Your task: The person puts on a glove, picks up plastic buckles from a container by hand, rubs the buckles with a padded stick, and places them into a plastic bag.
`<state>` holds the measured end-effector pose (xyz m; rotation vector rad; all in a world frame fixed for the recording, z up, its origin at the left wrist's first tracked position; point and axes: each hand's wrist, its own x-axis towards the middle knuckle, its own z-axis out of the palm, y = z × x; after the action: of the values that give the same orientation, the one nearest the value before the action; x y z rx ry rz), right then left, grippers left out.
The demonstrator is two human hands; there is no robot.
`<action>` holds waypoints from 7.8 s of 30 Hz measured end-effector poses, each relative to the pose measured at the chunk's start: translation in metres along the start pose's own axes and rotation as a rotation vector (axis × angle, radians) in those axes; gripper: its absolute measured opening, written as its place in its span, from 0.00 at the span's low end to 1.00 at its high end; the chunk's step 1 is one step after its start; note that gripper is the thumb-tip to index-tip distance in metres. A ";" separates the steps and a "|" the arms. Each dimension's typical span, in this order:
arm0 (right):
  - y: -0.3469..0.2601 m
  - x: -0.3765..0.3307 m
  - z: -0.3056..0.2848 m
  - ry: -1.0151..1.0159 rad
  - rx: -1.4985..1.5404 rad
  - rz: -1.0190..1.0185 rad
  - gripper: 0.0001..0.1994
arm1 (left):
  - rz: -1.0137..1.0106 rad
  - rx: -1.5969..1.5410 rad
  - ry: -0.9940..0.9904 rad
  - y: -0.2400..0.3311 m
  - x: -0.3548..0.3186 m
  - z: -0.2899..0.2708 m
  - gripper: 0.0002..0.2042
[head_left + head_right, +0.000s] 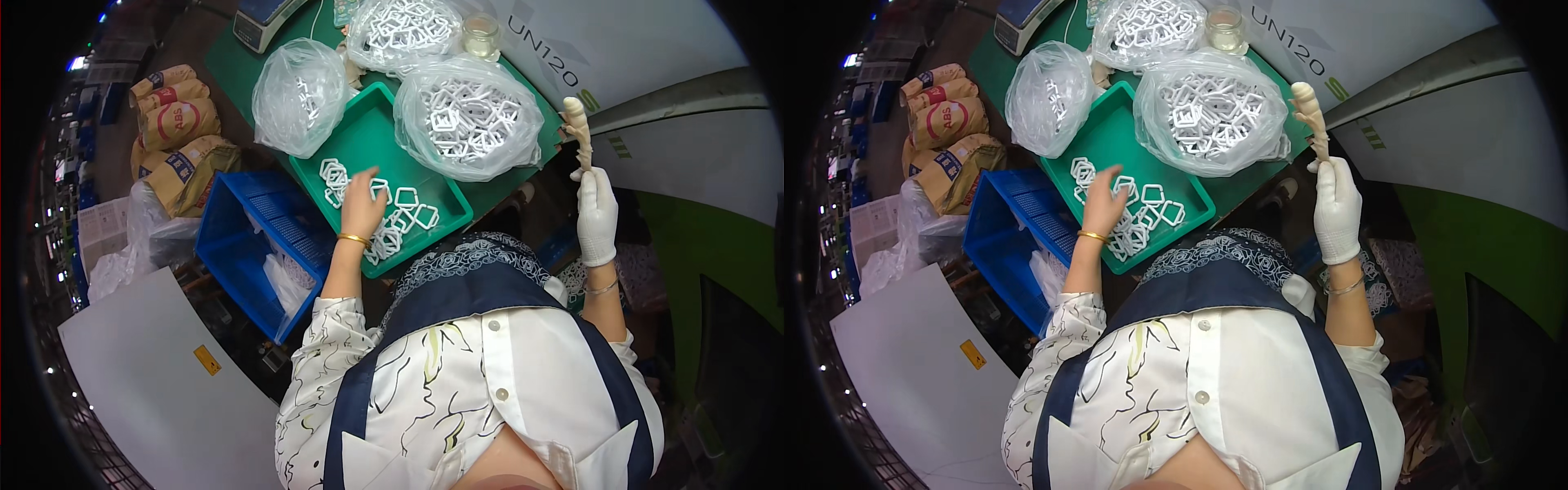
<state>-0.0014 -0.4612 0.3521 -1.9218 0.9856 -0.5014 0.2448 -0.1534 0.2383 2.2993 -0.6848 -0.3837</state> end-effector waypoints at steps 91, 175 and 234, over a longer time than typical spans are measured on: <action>-0.024 -0.010 0.066 -0.355 -0.097 -0.258 0.12 | 0.001 0.785 -0.114 -0.056 -0.015 -0.026 0.08; -0.098 -0.024 0.086 -0.448 0.161 -0.153 0.10 | -0.157 -2.099 -0.403 0.142 -0.019 0.020 0.18; -0.026 0.017 0.019 -0.095 -0.019 -0.131 0.11 | 0.282 -1.102 0.234 0.179 0.044 -0.046 0.20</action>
<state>0.0328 -0.4571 0.3642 -2.0165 0.8102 -0.4718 0.2362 -0.2643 0.3918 1.1605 -0.4794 -0.2503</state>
